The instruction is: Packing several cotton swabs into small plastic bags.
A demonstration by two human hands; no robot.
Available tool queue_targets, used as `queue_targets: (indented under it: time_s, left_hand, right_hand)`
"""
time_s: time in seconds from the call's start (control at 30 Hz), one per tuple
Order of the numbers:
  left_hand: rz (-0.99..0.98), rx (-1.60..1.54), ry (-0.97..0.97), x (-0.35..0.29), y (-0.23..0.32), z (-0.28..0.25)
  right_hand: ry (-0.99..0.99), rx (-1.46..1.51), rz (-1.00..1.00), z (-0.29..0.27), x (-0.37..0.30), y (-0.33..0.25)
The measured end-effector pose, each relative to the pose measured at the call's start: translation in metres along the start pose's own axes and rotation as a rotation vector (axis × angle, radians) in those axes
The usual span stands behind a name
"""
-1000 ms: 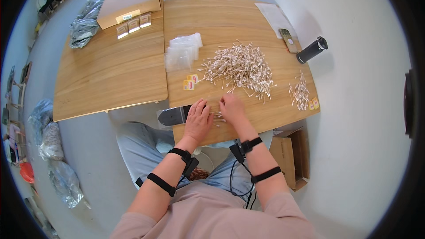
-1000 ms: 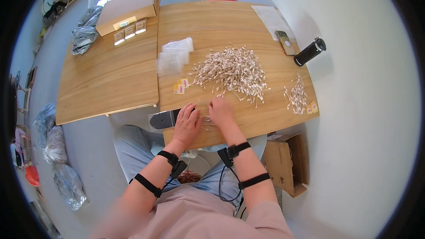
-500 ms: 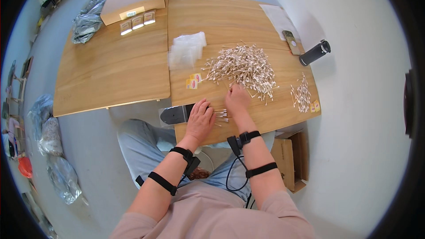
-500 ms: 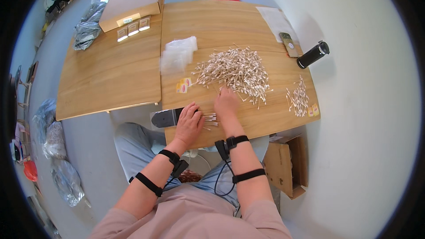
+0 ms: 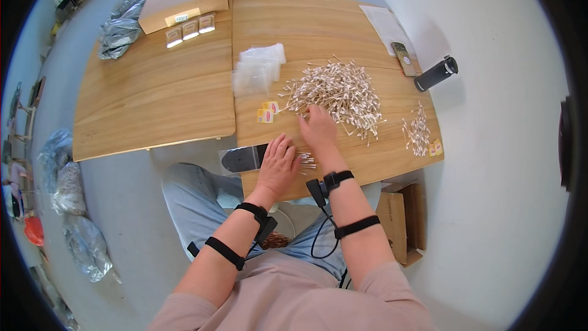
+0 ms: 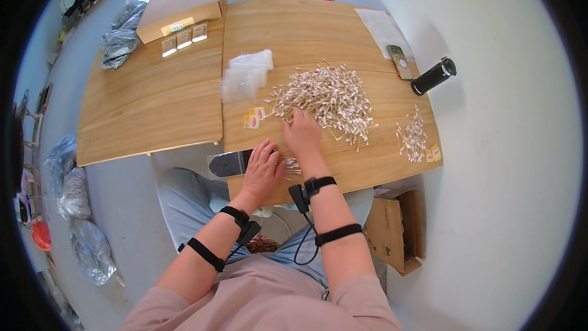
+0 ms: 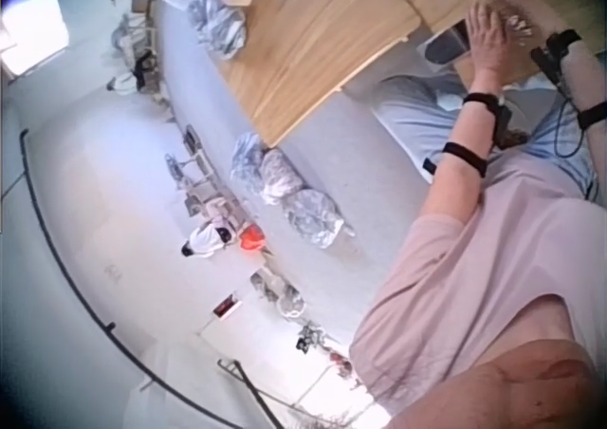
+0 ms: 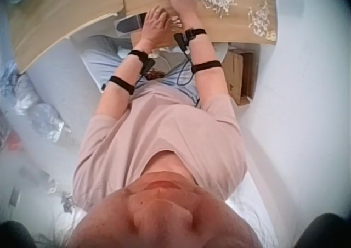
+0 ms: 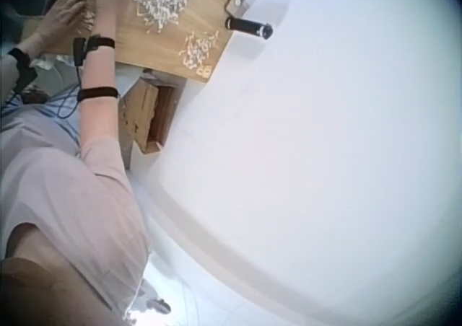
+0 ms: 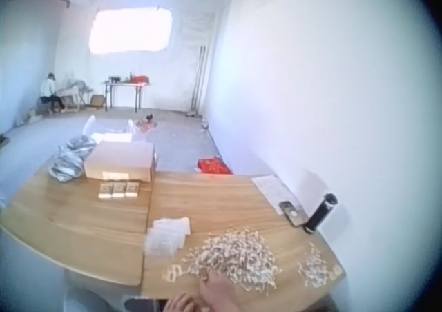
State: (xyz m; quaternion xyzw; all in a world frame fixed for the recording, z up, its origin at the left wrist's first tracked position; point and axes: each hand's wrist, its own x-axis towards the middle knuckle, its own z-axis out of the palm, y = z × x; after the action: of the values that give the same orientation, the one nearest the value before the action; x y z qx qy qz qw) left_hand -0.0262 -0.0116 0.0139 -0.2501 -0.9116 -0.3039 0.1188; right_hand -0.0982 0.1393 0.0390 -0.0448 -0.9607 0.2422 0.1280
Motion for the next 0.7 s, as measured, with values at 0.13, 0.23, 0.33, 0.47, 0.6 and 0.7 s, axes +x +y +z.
queue_targets:
  time_s: [0.13, 0.23, 0.33, 0.47, 0.6, 0.7]
  left_hand:
    - [-0.019, -0.090, -0.012, 0.002, 0.001, 0.001]
    - [-0.045, -0.098, 0.013, -0.001, -0.003, 0.001]
    - [-0.056, -0.099, 0.045, -0.001, -0.002, 0.001]
    - [-0.039, -0.053, 0.074, 0.001, 0.001, -0.001]
    - [-0.008, -0.009, 0.038, 0.003, 0.004, -0.003]
    - [-0.005, -0.043, -0.004, 0.000, -0.002, 0.000]
  right_hand:
    - [0.020, -0.087, 0.001, 0.017, 0.007, 0.011]
    - [-0.034, -0.116, 0.016, 0.010, -0.012, 0.018]
    - [-0.134, -0.092, -0.019, -0.006, -0.039, 0.026]
    - [-0.337, 0.020, -0.091, -0.028, -0.055, 0.025]
    - [-0.204, 0.149, 0.069, -0.026, -0.035, 0.010]
    - [-0.185, 0.080, -0.069, -0.014, -0.017, -0.003]
